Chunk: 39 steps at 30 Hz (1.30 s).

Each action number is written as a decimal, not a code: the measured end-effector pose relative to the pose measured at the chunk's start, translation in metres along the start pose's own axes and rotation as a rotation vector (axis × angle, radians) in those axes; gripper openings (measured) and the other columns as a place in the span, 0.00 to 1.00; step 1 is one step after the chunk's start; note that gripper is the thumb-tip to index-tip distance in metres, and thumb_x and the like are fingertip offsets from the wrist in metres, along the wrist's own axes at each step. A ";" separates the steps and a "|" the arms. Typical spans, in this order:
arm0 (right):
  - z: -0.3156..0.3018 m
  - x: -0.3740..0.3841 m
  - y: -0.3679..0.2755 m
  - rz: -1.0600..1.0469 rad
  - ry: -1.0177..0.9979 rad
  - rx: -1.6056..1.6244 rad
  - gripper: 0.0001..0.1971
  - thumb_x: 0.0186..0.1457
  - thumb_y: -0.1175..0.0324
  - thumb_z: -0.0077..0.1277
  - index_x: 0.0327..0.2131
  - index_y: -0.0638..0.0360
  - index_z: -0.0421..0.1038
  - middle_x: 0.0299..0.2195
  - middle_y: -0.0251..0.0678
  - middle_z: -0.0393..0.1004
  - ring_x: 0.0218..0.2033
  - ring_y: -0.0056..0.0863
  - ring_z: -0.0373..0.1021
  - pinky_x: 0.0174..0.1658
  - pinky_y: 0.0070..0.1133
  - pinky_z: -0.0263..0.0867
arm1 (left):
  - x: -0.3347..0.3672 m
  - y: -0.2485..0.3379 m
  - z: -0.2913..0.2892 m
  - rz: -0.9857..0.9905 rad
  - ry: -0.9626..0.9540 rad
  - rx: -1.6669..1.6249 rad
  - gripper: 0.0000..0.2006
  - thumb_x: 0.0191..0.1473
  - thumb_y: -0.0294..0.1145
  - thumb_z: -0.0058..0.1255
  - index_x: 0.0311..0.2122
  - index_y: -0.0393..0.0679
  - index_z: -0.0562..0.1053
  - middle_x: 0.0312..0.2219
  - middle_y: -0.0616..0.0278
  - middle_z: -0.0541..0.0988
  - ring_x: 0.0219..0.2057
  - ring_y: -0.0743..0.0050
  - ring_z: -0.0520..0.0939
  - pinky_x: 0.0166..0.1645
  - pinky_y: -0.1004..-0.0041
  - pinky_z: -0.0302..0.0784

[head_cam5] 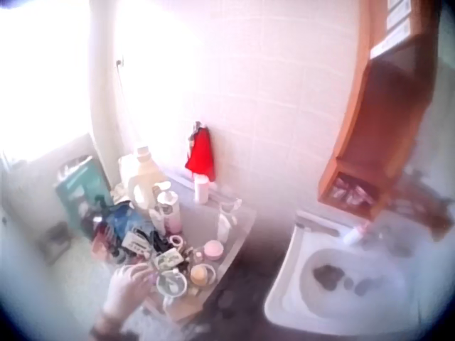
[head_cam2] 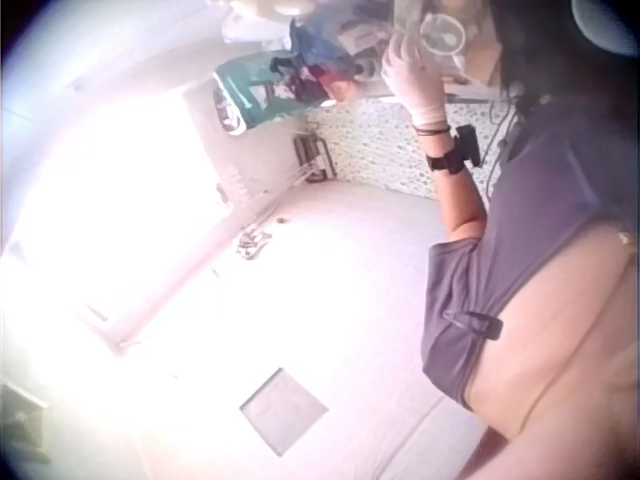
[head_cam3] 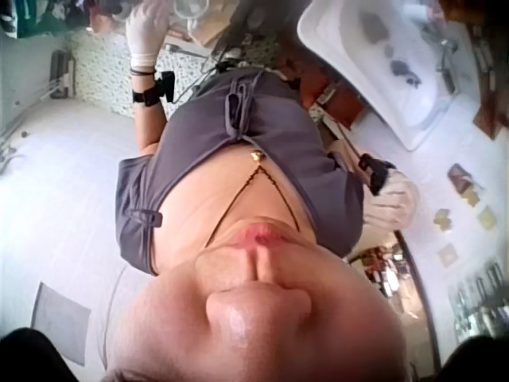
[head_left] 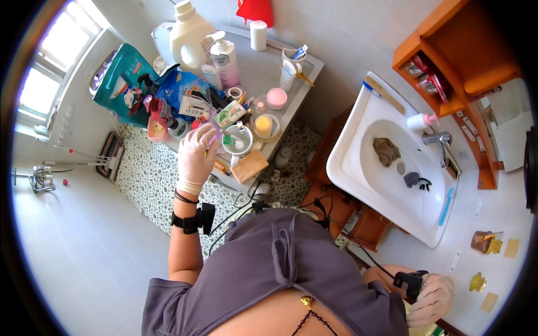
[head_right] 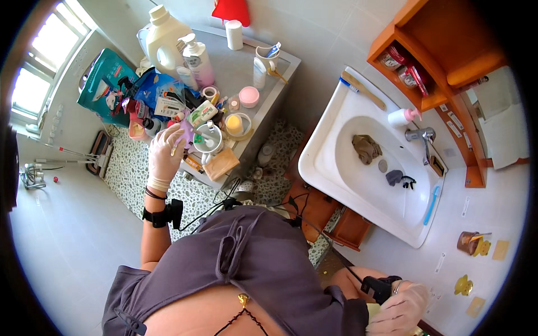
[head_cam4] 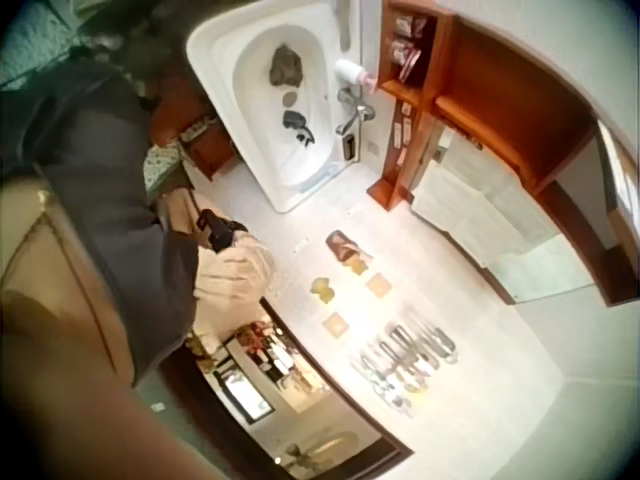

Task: The person organizes various toiletries in a bathroom, first removing a cup and toothbrushes from a wall rack, then taking boxes and bottles from a cluttered shelf and placing them into a cabinet, and finally returning jars and bottles to the wall shelves.

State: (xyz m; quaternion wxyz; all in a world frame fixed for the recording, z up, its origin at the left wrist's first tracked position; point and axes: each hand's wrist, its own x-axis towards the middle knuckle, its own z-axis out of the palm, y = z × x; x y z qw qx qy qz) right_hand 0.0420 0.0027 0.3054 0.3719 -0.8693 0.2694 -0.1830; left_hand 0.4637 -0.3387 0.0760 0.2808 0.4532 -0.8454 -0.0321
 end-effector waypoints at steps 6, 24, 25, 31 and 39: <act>-0.014 -0.013 0.024 0.219 0.439 -0.002 0.06 0.54 0.71 0.49 0.32 0.63 0.73 0.27 0.34 0.72 0.30 0.22 0.68 0.36 0.20 0.63 | 0.007 -0.010 0.002 -0.012 -0.025 -0.016 0.12 0.49 0.32 0.54 0.40 0.43 0.74 0.44 0.60 0.76 0.46 0.57 0.74 0.49 0.62 0.68; -0.046 0.267 0.516 1.118 0.857 -0.177 0.31 0.51 0.49 0.53 0.52 0.63 0.66 0.50 0.49 0.69 0.54 0.38 0.65 0.57 0.28 0.58 | 0.038 0.014 0.027 -0.064 -0.153 -0.113 0.14 0.49 0.30 0.54 0.43 0.45 0.73 0.47 0.60 0.73 0.48 0.57 0.72 0.52 0.61 0.65; -0.053 0.277 0.529 1.111 0.786 0.004 0.30 0.51 0.49 0.53 0.51 0.63 0.67 0.48 0.48 0.71 0.52 0.37 0.66 0.56 0.27 0.58 | 0.039 0.014 0.024 -0.061 -0.159 -0.112 0.14 0.49 0.30 0.54 0.43 0.45 0.73 0.47 0.60 0.73 0.48 0.57 0.72 0.52 0.61 0.65; -0.048 0.297 0.557 0.982 0.754 0.300 0.23 0.54 0.54 0.49 0.47 0.62 0.69 0.43 0.42 0.75 0.45 0.31 0.70 0.50 0.21 0.61 | 0.042 0.007 0.023 -0.054 -0.141 -0.133 0.14 0.48 0.23 0.53 0.43 0.44 0.72 0.45 0.57 0.75 0.46 0.54 0.74 0.50 0.60 0.67; -0.063 0.284 0.571 1.009 0.889 0.193 0.19 0.61 0.55 0.43 0.45 0.62 0.70 0.38 0.39 0.76 0.40 0.26 0.70 0.47 0.21 0.62 | 0.065 0.004 0.023 -0.030 -0.127 -0.048 0.13 0.48 0.26 0.55 0.42 0.45 0.74 0.46 0.60 0.75 0.46 0.57 0.73 0.50 0.62 0.67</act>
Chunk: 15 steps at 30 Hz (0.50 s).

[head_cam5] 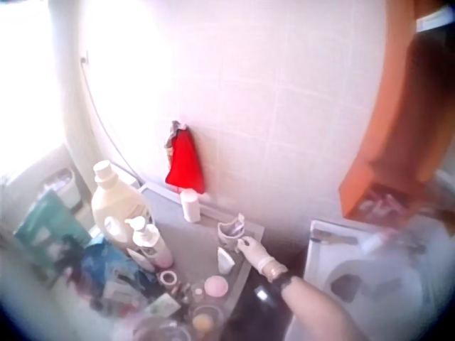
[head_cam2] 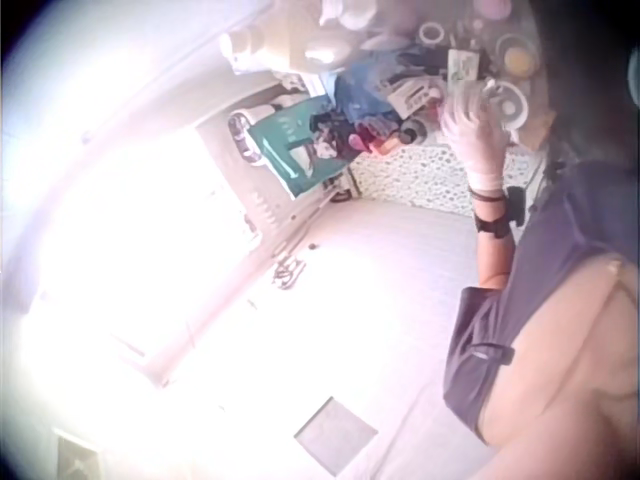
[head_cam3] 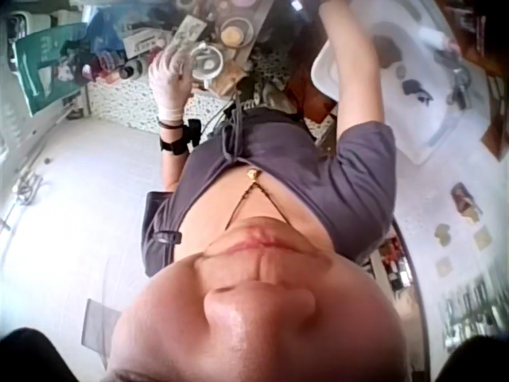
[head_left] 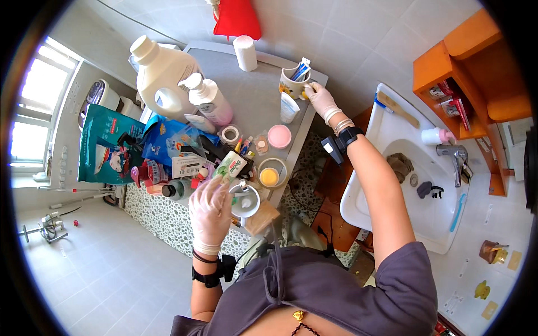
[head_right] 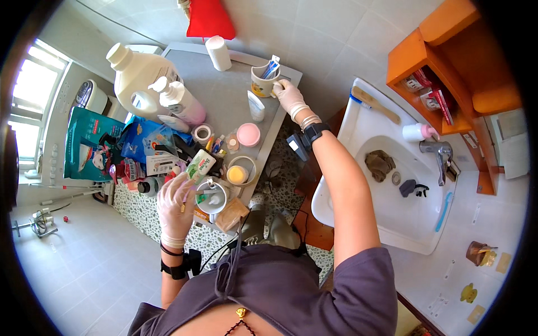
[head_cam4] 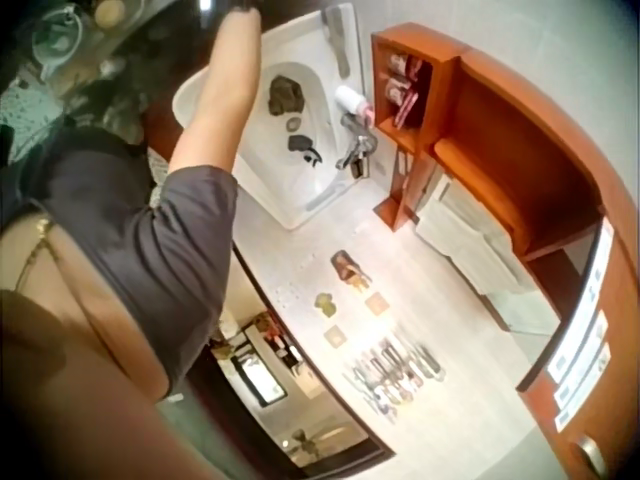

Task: The person organizes various toiletries in a bathroom, first removing a cup and toothbrushes from a wall rack, then taking boxes and bottles from a cluttered shelf and placing them into a cabinet, and finally returning jars and bottles to the wall shelves.

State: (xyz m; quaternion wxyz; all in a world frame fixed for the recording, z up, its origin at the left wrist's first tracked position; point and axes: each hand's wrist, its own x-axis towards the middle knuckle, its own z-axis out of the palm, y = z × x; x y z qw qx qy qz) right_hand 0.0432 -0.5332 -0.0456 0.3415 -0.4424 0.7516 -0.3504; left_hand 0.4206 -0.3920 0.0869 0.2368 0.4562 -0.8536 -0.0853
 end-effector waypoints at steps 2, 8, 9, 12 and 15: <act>-0.010 -0.013 0.001 -0.034 0.062 -0.045 0.19 0.61 0.55 0.43 0.45 0.62 0.70 0.37 0.42 0.76 0.38 0.30 0.71 0.46 0.23 0.64 | -0.003 -0.003 -0.007 0.011 0.018 0.004 0.13 0.49 0.27 0.54 0.42 0.45 0.74 0.45 0.59 0.75 0.46 0.56 0.74 0.50 0.62 0.67; -0.060 -0.083 0.014 -0.173 0.335 0.060 0.19 0.60 0.59 0.47 0.46 0.64 0.70 0.39 0.43 0.76 0.41 0.31 0.72 0.48 0.23 0.64 | -0.006 0.016 -0.035 0.089 0.034 0.078 0.13 0.50 0.26 0.53 0.42 0.44 0.73 0.46 0.58 0.75 0.46 0.56 0.74 0.50 0.62 0.67; -0.065 -0.092 0.032 -0.231 0.334 0.125 0.16 0.58 0.61 0.48 0.45 0.60 0.71 0.39 0.44 0.76 0.41 0.36 0.73 0.46 0.25 0.66 | -0.003 0.019 -0.033 0.104 0.014 0.078 0.13 0.49 0.25 0.53 0.43 0.44 0.73 0.46 0.58 0.75 0.46 0.56 0.74 0.50 0.62 0.67; -0.096 -0.176 -0.002 -0.427 0.343 0.065 0.11 0.58 0.69 0.48 0.44 0.62 0.70 0.38 0.43 0.76 0.39 0.32 0.73 0.44 0.23 0.67 | -0.020 0.037 -0.043 0.128 0.057 0.032 0.14 0.48 0.24 0.54 0.42 0.44 0.73 0.46 0.58 0.75 0.46 0.56 0.74 0.50 0.62 0.67; -0.121 -0.265 -0.032 -0.516 0.283 0.005 0.09 0.59 0.70 0.48 0.41 0.64 0.70 0.35 0.39 0.74 0.37 0.31 0.72 0.43 0.23 0.67 | -0.017 0.067 -0.044 0.167 0.083 -0.126 0.14 0.45 0.24 0.57 0.40 0.46 0.75 0.44 0.58 0.76 0.45 0.56 0.75 0.50 0.63 0.69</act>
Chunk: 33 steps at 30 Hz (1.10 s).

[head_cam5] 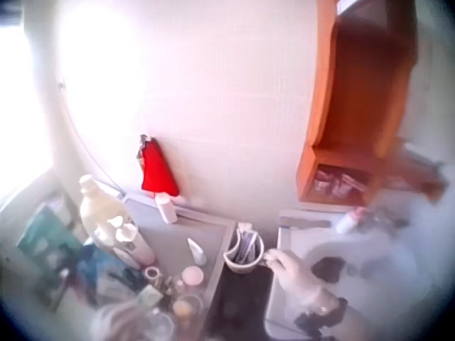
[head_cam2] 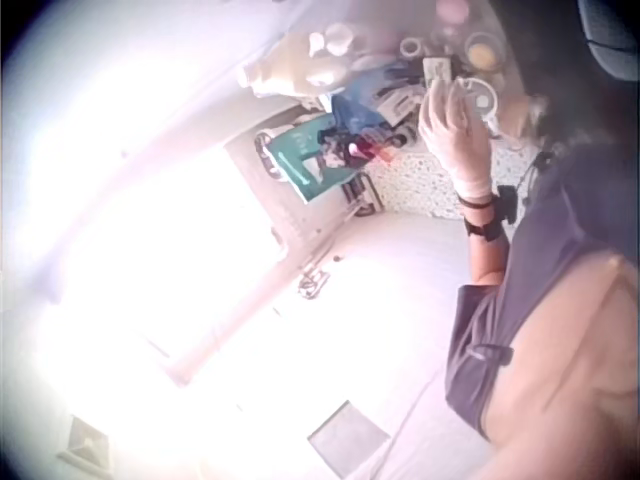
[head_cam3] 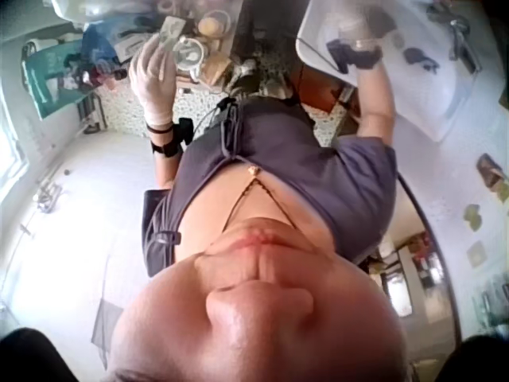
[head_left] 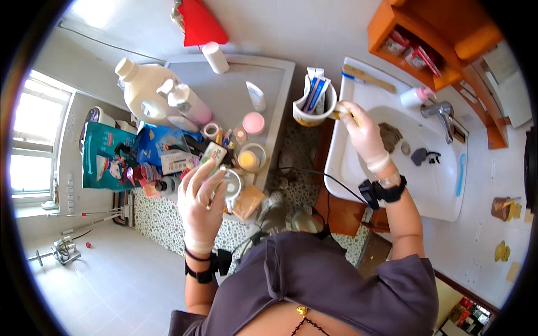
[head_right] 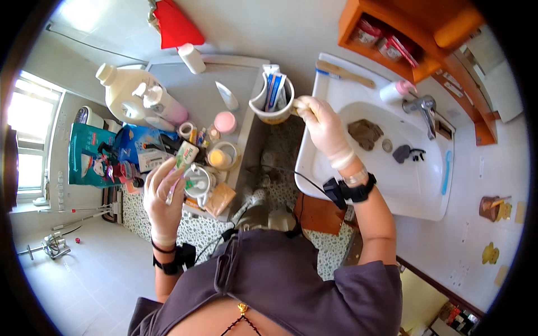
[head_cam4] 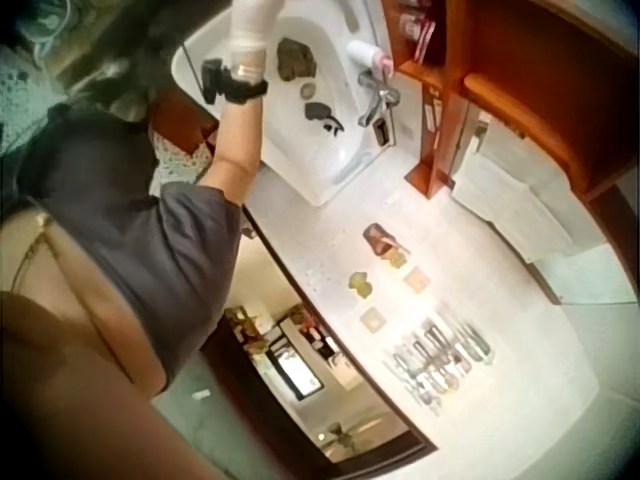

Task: The person organizes various toiletries in a bathroom, first removing a cup and toothbrushes from a wall rack, then taking boxes and bottles from a cluttered shelf and placing them into a cabinet, and finally returning jars and bottles to the wall shelves.

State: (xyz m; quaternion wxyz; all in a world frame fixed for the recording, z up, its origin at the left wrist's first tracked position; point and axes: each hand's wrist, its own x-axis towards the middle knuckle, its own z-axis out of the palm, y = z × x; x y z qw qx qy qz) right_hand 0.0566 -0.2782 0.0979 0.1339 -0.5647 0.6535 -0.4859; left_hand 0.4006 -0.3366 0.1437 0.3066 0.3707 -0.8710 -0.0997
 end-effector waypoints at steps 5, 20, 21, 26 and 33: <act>-0.022 -0.097 -0.066 0.281 -0.107 0.142 0.08 0.59 0.69 0.48 0.40 0.62 0.71 0.34 0.37 0.72 0.35 0.28 0.70 0.42 0.20 0.65 | 0.034 0.050 0.023 0.117 -0.020 -0.387 0.20 0.39 0.28 0.63 0.42 0.46 0.76 0.46 0.57 0.75 0.47 0.55 0.74 0.52 0.63 0.69; -0.031 -0.205 -0.103 -0.061 0.033 -0.323 0.15 0.50 0.73 0.52 0.43 0.52 0.67 0.41 0.32 0.72 0.43 0.35 0.68 0.61 0.46 0.47 | -0.024 0.114 0.009 0.527 -0.382 -0.393 0.11 0.34 0.30 0.64 0.28 0.51 0.76 0.37 0.70 0.79 0.34 0.67 0.76 0.35 0.69 0.74; -0.031 -0.207 -0.103 -0.052 0.053 -0.321 0.14 0.51 0.71 0.52 0.43 0.52 0.67 0.41 0.32 0.72 0.43 0.35 0.68 0.61 0.46 0.47 | -0.026 0.117 0.009 0.501 -0.395 -0.395 0.11 0.34 0.29 0.64 0.29 0.51 0.76 0.37 0.70 0.79 0.33 0.67 0.76 0.35 0.69 0.73; -0.029 -0.215 -0.100 -0.013 0.080 -0.256 0.12 0.53 0.70 0.51 0.42 0.53 0.68 0.41 0.32 0.73 0.43 0.35 0.68 0.61 0.45 0.47 | -0.022 0.132 0.009 0.531 -0.253 -0.390 0.12 0.36 0.25 0.63 0.30 0.45 0.75 0.35 0.65 0.79 0.31 0.66 0.77 0.33 0.69 0.72; -0.029 -0.216 -0.099 0.005 0.094 -0.253 0.10 0.53 0.70 0.51 0.41 0.53 0.69 0.40 0.32 0.73 0.43 0.35 0.68 0.61 0.45 0.47 | -0.017 0.149 0.002 0.460 -0.133 -0.233 0.13 0.38 0.24 0.63 0.34 0.42 0.76 0.31 0.64 0.79 0.25 0.67 0.76 0.30 0.72 0.71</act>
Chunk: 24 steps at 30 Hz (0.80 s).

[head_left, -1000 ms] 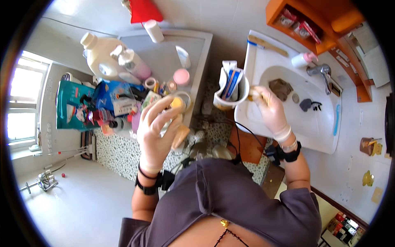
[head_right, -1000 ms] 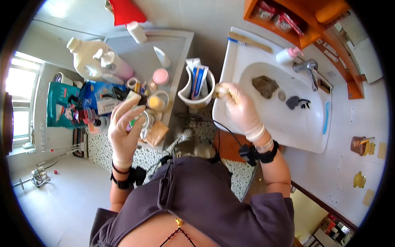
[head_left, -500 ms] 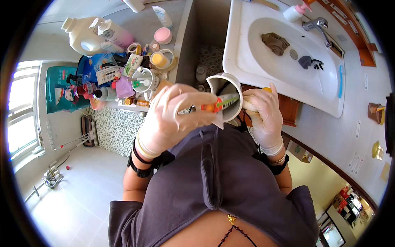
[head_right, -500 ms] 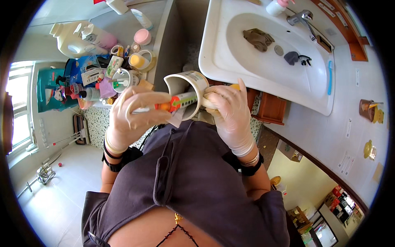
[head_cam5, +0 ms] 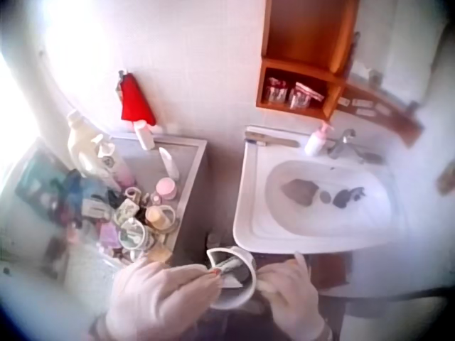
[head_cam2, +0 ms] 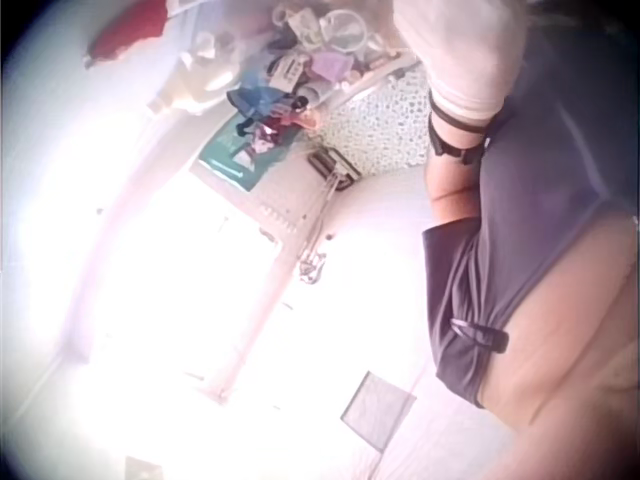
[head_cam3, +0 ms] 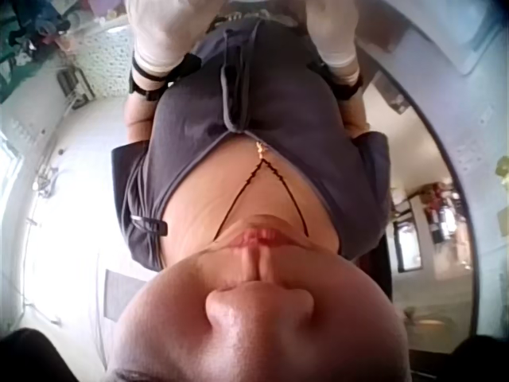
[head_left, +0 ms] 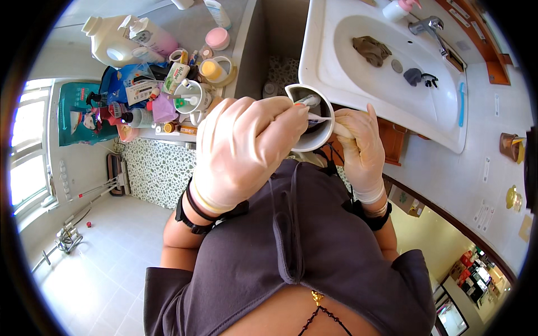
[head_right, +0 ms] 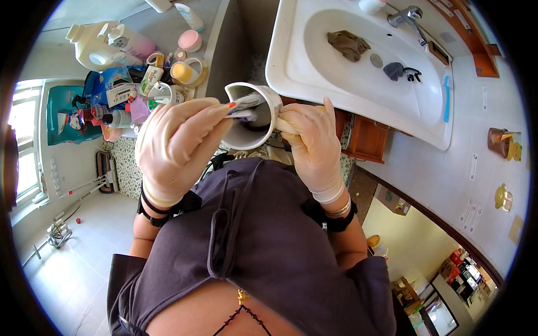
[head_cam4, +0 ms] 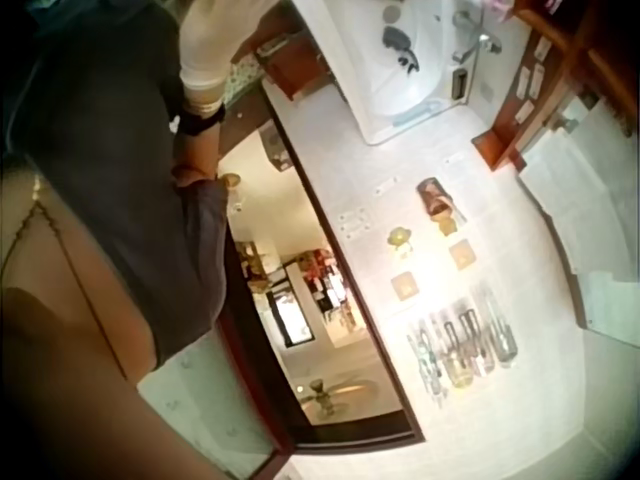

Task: The person organizes various toiletries in a bathroom, first removing a cup and toothbrushes from a wall rack, then taking boxes and bottles from a cluttered shelf and placing them into a cabinet, and finally returning jars and bottles to the wall shelves.

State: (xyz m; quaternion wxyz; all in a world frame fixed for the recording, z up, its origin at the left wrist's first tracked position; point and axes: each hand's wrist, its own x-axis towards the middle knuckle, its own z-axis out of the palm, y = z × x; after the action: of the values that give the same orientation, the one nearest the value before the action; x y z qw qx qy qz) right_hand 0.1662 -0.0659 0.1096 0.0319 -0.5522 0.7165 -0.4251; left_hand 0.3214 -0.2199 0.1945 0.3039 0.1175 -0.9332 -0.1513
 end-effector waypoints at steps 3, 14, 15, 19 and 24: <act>0.002 0.003 -0.005 0.026 -0.031 0.044 0.09 0.53 0.70 0.52 0.39 0.53 0.71 0.40 0.32 0.74 0.42 0.34 0.69 0.61 0.44 0.48 | -0.003 -0.007 0.022 0.000 -0.004 0.037 0.12 0.41 0.25 0.61 0.35 0.43 0.76 0.30 0.65 0.78 0.28 0.64 0.77 0.34 0.70 0.72; 0.010 -0.009 0.007 0.208 -0.028 0.130 0.08 0.52 0.72 0.53 0.38 0.54 0.71 0.38 0.32 0.75 0.40 0.33 0.70 0.60 0.43 0.50 | 0.000 -0.031 0.024 0.069 -0.324 -0.389 0.08 0.42 0.22 0.57 0.31 0.43 0.73 0.34 0.63 0.78 0.29 0.62 0.76 0.36 0.69 0.71; 0.010 -0.010 0.009 0.247 -0.021 0.140 0.08 0.52 0.74 0.52 0.38 0.55 0.71 0.37 0.31 0.75 0.39 0.33 0.70 0.60 0.43 0.50 | 0.000 -0.032 0.023 0.022 -0.272 -0.420 0.08 0.42 0.20 0.56 0.31 0.42 0.73 0.36 0.63 0.78 0.29 0.62 0.76 0.36 0.70 0.70; 0.008 -0.013 0.019 0.242 -0.032 0.124 0.09 0.58 0.75 0.46 0.42 0.60 0.70 0.40 0.32 0.74 0.40 0.23 0.70 0.65 0.40 0.40 | -0.011 -0.039 0.011 -0.447 -0.028 -0.984 0.05 0.56 0.22 0.48 0.38 0.38 0.68 0.40 0.47 0.78 0.43 0.67 0.78 0.48 0.70 0.73; 0.006 -0.005 0.019 0.206 0.033 0.169 0.10 0.55 0.74 0.50 0.41 0.56 0.70 0.38 0.32 0.74 0.39 0.30 0.71 0.62 0.45 0.44 | -0.035 -0.088 0.007 -0.691 0.509 -1.484 0.10 0.57 0.33 0.47 0.42 0.42 0.70 0.38 0.54 0.78 0.41 0.68 0.78 0.50 0.65 0.72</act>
State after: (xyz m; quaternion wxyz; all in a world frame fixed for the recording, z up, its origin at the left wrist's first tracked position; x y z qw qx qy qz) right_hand 0.1567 -0.0646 0.0911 0.1101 -0.4640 0.7313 -0.4876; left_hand 0.3562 -0.2889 0.1398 0.4391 0.1964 -0.4077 -0.7761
